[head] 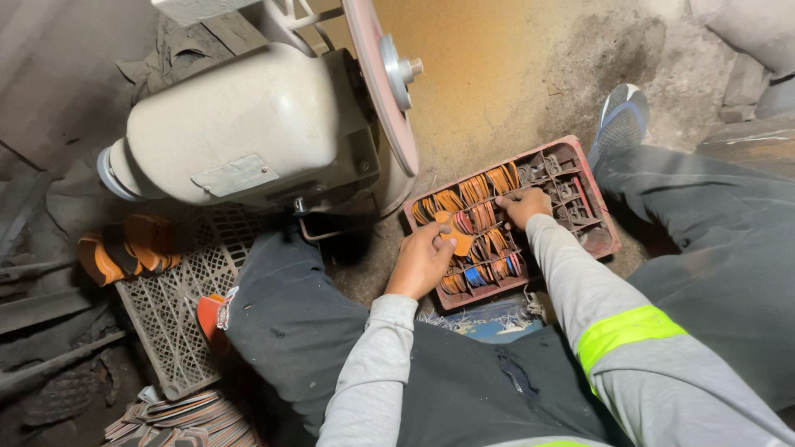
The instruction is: The person sits on the floor and repeatedly picks up small orange sandpaper pieces from a red crate, presses them against a rotating grinding wheel, and returns them to the crate.
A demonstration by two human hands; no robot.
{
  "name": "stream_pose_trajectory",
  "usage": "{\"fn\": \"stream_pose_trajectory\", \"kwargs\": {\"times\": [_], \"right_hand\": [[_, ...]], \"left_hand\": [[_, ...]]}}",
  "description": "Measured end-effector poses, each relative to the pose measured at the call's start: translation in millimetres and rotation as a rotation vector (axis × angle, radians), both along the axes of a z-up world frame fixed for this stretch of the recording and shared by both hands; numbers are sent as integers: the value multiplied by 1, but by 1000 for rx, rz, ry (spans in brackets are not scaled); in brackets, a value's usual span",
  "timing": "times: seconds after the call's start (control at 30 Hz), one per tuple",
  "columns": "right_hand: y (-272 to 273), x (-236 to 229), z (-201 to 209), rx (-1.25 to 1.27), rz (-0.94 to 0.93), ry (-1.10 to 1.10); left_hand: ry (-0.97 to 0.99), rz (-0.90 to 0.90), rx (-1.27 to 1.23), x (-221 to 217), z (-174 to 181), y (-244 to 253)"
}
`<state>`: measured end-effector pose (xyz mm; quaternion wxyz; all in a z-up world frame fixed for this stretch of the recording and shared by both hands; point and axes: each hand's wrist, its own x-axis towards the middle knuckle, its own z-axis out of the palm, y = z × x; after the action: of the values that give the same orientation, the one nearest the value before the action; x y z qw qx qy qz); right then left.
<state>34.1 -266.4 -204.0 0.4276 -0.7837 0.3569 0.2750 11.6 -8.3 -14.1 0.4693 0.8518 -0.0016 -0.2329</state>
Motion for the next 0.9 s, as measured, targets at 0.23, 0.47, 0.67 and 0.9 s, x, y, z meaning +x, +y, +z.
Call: {"fn": "stream_pose_trajectory", "kwargs": {"times": [0.23, 0.47, 0.67, 0.9], "right_hand": [[4, 6, 31, -257, 153, 3], [-8, 10, 0, -562, 617, -102], [-23, 54, 46, -557, 816, -86], [26, 57, 166, -370, 1067, -131]], "left_hand": [[63, -80, 49, -1, -8, -8], [60, -192, 48, -4, -5, -25], [27, -172, 19, -3, 1, -36], [-332, -127, -59, -5, -7, -56]]}}
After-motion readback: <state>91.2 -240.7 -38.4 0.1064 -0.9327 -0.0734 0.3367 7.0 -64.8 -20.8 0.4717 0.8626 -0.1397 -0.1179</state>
